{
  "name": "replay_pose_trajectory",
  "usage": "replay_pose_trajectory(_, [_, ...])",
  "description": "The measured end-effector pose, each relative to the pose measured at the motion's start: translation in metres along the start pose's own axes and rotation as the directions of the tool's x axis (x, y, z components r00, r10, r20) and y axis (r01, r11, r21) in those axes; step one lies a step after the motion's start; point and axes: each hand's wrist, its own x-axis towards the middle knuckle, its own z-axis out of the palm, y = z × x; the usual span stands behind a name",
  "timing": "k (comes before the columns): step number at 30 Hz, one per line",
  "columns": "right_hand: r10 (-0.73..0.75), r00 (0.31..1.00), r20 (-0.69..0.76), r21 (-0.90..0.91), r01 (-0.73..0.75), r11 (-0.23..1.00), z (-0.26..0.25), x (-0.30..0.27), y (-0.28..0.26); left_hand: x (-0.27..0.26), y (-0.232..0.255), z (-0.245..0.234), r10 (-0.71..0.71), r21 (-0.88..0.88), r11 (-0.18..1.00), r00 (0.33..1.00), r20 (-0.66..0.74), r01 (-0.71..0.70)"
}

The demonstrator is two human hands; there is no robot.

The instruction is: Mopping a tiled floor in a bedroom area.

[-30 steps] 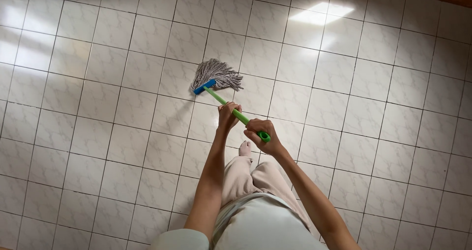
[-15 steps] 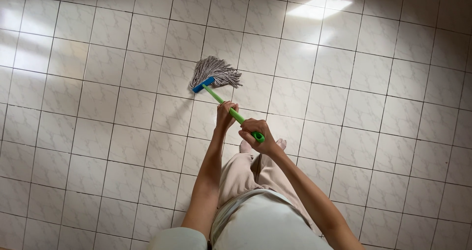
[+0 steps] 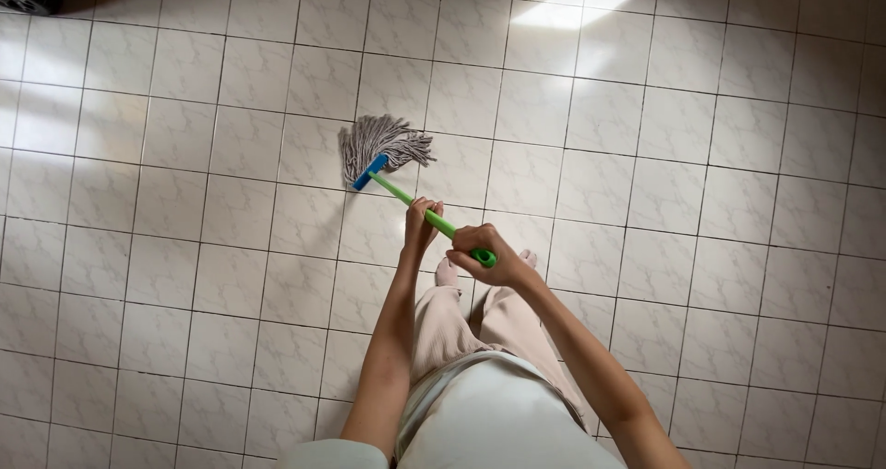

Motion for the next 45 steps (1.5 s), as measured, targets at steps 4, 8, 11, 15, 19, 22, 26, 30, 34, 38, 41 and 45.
replay_pose_trajectory(4, [0.076,0.997,-0.027,0.009,-0.076,0.997,-0.055,-0.02,-0.008,0.004,0.041,0.039,0.02,0.044,0.999,1.0,0.017,-0.02])
replay_pose_trajectory(8, [0.222,0.974,-0.043,0.002,-0.222,0.975,-0.117,-0.049,-0.007,0.012,0.087,0.095,0.018,0.023,1.0,1.0,0.018,-0.018])
replay_pose_trajectory(11, [0.244,0.96,-0.138,0.032,-0.241,0.97,-0.162,-0.078,-0.01,0.023,0.112,0.147,0.087,0.016,0.996,0.996,0.031,-0.087])
replay_pose_trajectory(15, [0.185,0.931,-0.313,0.021,-0.188,0.982,-0.215,-0.122,-0.003,0.044,0.153,0.216,0.155,-0.014,0.988,0.982,0.104,-0.155])
replay_pose_trajectory(19, [0.195,0.878,-0.436,0.035,-0.199,0.979,-0.26,-0.167,0.002,0.063,0.194,0.289,0.212,-0.063,0.977,0.96,0.183,-0.204])
replay_pose_trajectory(22, [0.198,0.803,-0.562,0.027,-0.222,0.975,-0.281,-0.192,-0.005,0.076,0.228,0.333,0.294,-0.163,0.953,0.911,0.288,-0.256])
replay_pose_trajectory(26, [0.199,0.565,-0.801,0.086,-0.22,0.972,-0.291,-0.213,-0.023,0.08,0.262,0.391,0.422,-0.233,0.907,0.754,0.504,-0.352])
replay_pose_trajectory(30, [0.224,0.391,-0.893,0.122,-0.269,0.955,-0.292,-0.228,-0.029,0.067,0.294,0.417,0.418,-0.333,0.906,0.68,0.603,-0.262])
replay_pose_trajectory(34, [0.262,0.335,-0.905,0.136,-0.356,0.925,-0.293,-0.224,-0.041,0.058,0.309,0.415,0.406,-0.304,0.914,0.649,0.644,-0.271])
replay_pose_trajectory(38, [0.213,0.391,-0.895,0.069,-0.351,0.934,-0.286,-0.215,-0.035,0.067,0.325,0.382,0.273,-0.18,0.961,0.642,0.716,-0.208])
replay_pose_trajectory(41, [0.173,0.433,-0.885,0.005,-0.361,0.932,-0.277,-0.201,-0.032,0.075,0.312,0.373,0.279,-0.151,0.956,0.625,0.729,-0.251])
replay_pose_trajectory(45, [0.159,0.449,-0.879,-0.018,-0.366,0.931,-0.271,-0.175,-0.035,0.091,0.294,0.356,0.309,-0.159,0.946,0.628,0.714,-0.284])
